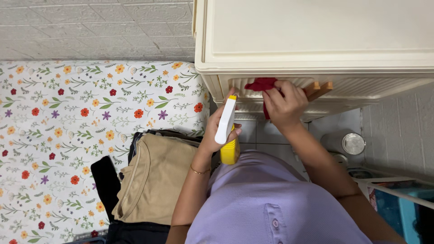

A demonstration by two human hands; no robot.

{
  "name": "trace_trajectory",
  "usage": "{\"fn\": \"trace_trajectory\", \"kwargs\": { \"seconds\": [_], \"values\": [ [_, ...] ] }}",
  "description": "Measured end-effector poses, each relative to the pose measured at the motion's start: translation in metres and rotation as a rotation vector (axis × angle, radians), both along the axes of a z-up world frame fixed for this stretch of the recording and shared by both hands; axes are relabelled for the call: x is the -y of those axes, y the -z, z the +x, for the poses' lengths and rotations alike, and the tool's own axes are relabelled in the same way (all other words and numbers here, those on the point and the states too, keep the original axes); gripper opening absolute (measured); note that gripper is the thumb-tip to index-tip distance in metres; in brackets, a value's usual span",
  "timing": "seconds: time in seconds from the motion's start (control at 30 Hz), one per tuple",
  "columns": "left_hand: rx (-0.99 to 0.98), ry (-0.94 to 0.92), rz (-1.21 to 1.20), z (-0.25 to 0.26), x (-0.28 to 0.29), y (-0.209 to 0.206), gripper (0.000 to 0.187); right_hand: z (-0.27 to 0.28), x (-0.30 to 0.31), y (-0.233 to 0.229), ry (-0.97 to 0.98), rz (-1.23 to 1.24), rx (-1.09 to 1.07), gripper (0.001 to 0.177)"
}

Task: The person sprays a yellow cleaning solution onto a white plastic storage unit and wipes the top and side surfaces with a red cloth. They then open the unit's doors and wipe the interior surfaces with the same cloth.

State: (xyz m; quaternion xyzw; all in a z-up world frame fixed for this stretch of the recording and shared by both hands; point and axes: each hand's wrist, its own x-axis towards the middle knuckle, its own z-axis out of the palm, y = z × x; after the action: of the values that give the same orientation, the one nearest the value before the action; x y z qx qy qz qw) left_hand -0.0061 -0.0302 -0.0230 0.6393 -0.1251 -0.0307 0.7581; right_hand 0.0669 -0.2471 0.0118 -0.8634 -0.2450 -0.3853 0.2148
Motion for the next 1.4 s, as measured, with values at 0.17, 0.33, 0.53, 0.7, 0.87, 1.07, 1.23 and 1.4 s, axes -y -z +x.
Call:
{"fn": "trace_trajectory", "kwargs": {
  "seconds": [0.17, 0.33, 0.53, 0.7, 0.87, 1.07, 1.23, 1.4],
  "values": [
    [0.007, 0.012, -0.015, -0.001, 0.0, -0.003, 0.073, -0.001, 0.002, 0.032, -0.02, -0.036, -0.053, 0.018],
    [0.033, -0.013, 0.016, -0.005, -0.005, -0.004, 0.062, -0.006, -0.002, 0.06, -0.043, -0.105, -0.124, 0.013],
    [0.025, -0.03, 0.01, -0.005, -0.005, -0.005, 0.071, -0.009, -0.004, 0.05, -0.031, 0.053, -0.192, 0.014],
    [0.027, -0.014, -0.007, -0.002, -0.002, -0.005, 0.058, 0.002, 0.011, 0.012, -0.026, 0.099, -0.052, 0.02],
    [0.066, -0.02, 0.018, 0.005, 0.003, -0.004, 0.058, 0.008, 0.001, 0.012, -0.016, 0.104, 0.0, 0.021],
    [0.034, -0.023, -0.004, 0.009, 0.005, 0.0, 0.076, 0.005, 0.007, 0.06, -0.015, 0.019, -0.08, 0.02],
    [0.043, -0.046, 0.023, 0.009, 0.008, 0.001, 0.076, -0.001, 0.008, 0.089, -0.006, -0.011, -0.169, 0.017],
    [0.038, -0.064, 0.019, 0.008, 0.012, 0.008, 0.076, 0.0, 0.011, 0.067, -0.013, -0.021, -0.154, 0.015]
  ]
}}
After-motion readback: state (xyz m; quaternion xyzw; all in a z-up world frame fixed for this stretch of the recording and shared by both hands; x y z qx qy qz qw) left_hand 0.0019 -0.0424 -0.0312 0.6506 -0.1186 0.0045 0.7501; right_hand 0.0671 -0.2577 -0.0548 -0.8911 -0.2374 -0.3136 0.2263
